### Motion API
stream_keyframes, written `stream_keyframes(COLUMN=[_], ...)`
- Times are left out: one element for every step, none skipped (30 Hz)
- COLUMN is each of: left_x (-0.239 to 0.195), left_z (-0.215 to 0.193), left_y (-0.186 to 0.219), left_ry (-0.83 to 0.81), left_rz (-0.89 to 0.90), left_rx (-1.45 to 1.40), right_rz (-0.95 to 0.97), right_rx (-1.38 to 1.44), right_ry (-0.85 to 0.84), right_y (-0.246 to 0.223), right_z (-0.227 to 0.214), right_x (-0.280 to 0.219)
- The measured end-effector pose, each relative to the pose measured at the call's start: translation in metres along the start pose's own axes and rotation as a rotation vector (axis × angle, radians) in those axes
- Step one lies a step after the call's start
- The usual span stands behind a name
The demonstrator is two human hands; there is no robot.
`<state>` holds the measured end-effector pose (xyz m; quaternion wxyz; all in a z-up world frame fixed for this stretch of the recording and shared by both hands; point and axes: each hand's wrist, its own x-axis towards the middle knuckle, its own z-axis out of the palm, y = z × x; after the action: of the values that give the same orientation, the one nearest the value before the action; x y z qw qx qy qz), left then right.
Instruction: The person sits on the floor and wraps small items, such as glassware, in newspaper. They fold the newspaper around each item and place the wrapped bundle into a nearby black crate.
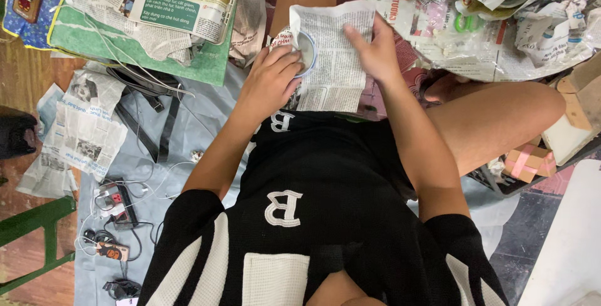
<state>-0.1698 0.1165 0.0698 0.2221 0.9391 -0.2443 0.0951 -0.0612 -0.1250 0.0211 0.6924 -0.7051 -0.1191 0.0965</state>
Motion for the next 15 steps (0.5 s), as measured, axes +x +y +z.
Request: stream_keyframes(left_x=[0.000,0.000,0.001,0.001,0.002,0.004,0.008,0.012,0.014,0.014,0.014,0.014,0.017,0.020,0.025], left_z=[0.001,0.001,0.002,0.001,0.001,0.000,-0.002,-0.004,-0.008,-0.018,-0.033,-0.048,-0.059,-0.069,-0.076], left_y=[0.000,-0.001,0.000,0.001,0.003,0.005,0.007,0.009,0.012,0.011,0.006,0.002,-0.001,-0.005,-0.008], left_ry=[-0.006,-0.011,-0.015,-0.013,-0.006,0.001,-0.048,-0.097,-0.150,-0.212,-0.276,-0.341,-0.314,-0.286,-0.259], left_rz=[0.003,0.006,0.006,0.007,0.013,0.019,-0.017,-0.052,-0.089,-0.089,-0.089,-0.088,-0.158,-0.228,-0.299], left_rx=[0.000,-0.001,-0.001,0.009,0.018,0.027,0.008,-0.012,-0.029,-0.106,-0.182,-0.257,-0.288,-0.319,-0.349], right_rz=[-0.025,-0.050,-0.076,-0.165,-0.258,-0.397,-0.532,-0.542,-0.550,-0.557,-0.536,-0.515,-0.496,-0.506,-0.517], right_rx=[-0.062,-0.124,-0.187,-0.198,-0.212,-0.384,-0.555,-0.635,-0.709,-0.784,-0.798,-0.812,-0.827,-0.859,-0.889], right_ry=[0.000,-0.001,-0.004,-0.072,-0.139,-0.180,-0.220,-0.222,-0.223,-0.224,-0.246,-0.268,-0.292,-0.294,-0.297], right_y=[0.004,0.004,0.000,-0.008,-0.017,-0.026,-0.035,-0.043,-0.050,-0.054,-0.058,-0.059,-0.060,-0.060,-0.060], right_z=[-0.001,0.000,0.002,0.005,0.010,0.022,0.032,0.038,0.045,0.048,0.051,0.053,0.054,0.056,0.059], right_x=[-0.002,-0.006,-0.011,-0.020,-0.029,-0.036,-0.041,-0.046,-0.052,-0.055,-0.056,-0.057,-0.057,-0.058,-0.058])
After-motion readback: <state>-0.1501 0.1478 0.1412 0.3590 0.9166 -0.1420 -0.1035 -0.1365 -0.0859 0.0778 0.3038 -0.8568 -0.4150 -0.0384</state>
